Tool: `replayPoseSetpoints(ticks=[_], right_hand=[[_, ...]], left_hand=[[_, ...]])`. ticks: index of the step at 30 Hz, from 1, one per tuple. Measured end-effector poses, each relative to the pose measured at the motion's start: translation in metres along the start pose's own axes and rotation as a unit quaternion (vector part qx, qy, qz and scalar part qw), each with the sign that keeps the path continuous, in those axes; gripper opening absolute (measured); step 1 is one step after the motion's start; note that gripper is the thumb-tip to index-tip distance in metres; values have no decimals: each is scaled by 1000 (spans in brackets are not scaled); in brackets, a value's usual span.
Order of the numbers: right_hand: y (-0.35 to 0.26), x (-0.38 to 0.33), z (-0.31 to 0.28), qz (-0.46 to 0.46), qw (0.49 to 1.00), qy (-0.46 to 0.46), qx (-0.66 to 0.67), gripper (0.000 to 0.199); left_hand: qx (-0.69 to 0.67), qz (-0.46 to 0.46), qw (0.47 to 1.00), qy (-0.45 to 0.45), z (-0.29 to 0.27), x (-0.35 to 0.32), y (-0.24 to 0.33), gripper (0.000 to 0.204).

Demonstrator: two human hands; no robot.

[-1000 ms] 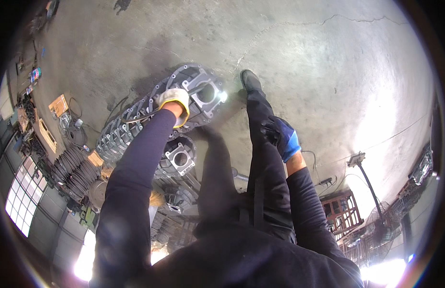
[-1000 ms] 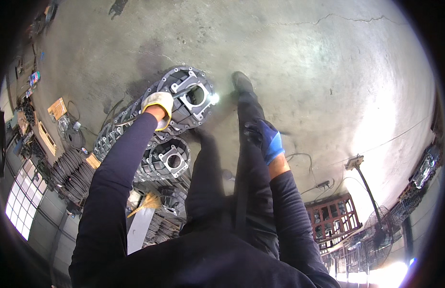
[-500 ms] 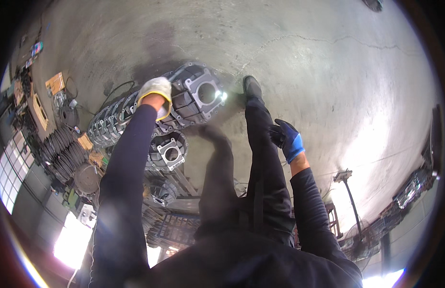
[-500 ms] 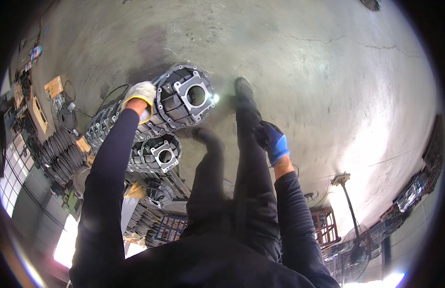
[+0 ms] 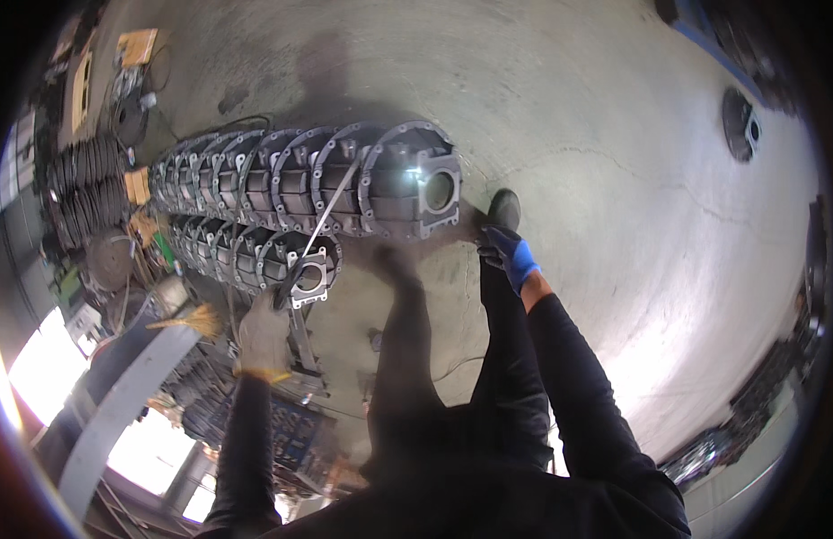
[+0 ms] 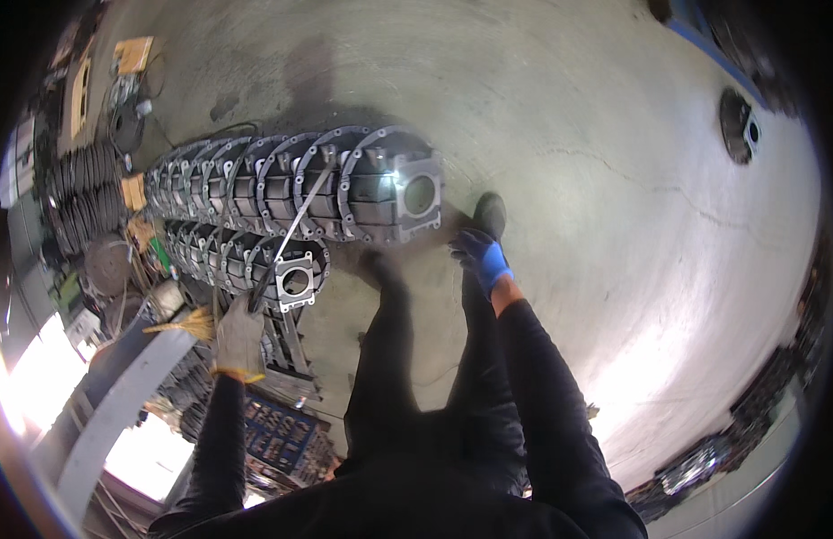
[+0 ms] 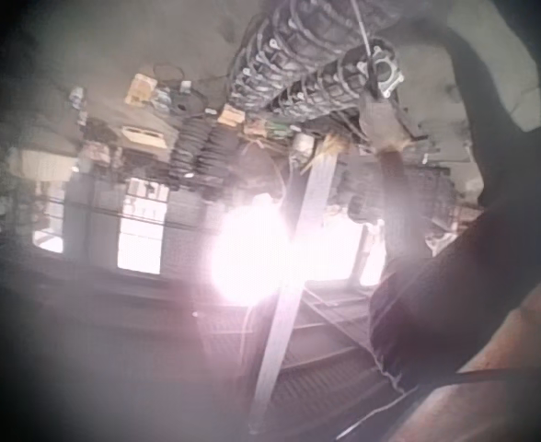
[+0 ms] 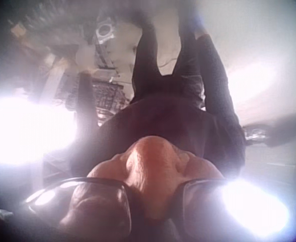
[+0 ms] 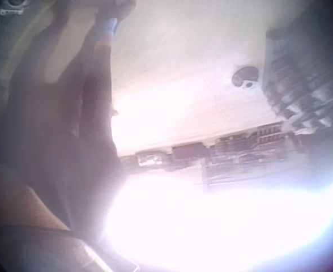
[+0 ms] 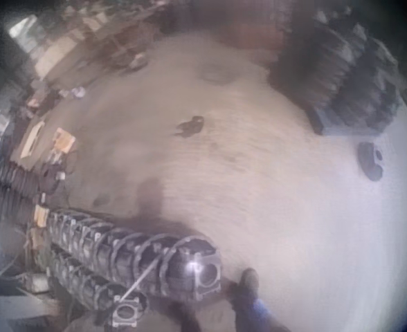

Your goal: The person uses an angle grinder to smooth the edges of a metal part while sitting on the floor. They then stand, move the part to a metal rack, and continue grinding other parts on the floor.

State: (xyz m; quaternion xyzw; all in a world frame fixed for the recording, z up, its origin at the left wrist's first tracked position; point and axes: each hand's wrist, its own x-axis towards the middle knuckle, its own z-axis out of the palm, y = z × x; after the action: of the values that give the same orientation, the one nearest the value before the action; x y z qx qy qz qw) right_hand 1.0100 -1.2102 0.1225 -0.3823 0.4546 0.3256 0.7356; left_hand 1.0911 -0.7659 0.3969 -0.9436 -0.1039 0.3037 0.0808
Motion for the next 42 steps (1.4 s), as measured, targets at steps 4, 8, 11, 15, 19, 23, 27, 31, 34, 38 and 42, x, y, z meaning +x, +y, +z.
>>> replayPoseSetpoints(ticks=[4,8,11,15,19,23,27,31,34,38,42], right_hand=[[16,140,43,-358,854,-103,-364,39],[27,236,72,-319,850,-54,-415,46],[22,262,85,-310,840,-58,-440,52],[-10,250,101,-235,887,-97,-385,59],[-42,196,127,-139,937,-112,-301,66],[-48,106,177,-74,944,-127,-295,74],[-39,14,227,-36,930,-138,-337,75],[10,-35,288,-89,908,-143,-385,66],[85,-31,391,-69,900,-197,-382,62],[161,-60,510,-64,882,-239,-402,58],[182,-112,570,-57,845,-294,-442,54]], left_hand=[[-521,-215,824,50,75,-47,-39,40],[-710,-361,577,180,124,-118,-46,46],[-794,-331,369,351,151,-166,-35,48],[-677,-445,449,376,179,-216,-52,53],[-586,-487,566,315,218,-245,-92,52],[-759,-407,370,349,256,-253,-153,40],[-890,-226,-120,379,271,-256,-194,43],[-909,-213,-37,356,282,-250,-229,45],[-866,-280,121,397,284,-238,-244,48],[-884,-282,-23,372,273,-233,-264,46],[-870,-185,-247,385,262,-236,-290,39]])
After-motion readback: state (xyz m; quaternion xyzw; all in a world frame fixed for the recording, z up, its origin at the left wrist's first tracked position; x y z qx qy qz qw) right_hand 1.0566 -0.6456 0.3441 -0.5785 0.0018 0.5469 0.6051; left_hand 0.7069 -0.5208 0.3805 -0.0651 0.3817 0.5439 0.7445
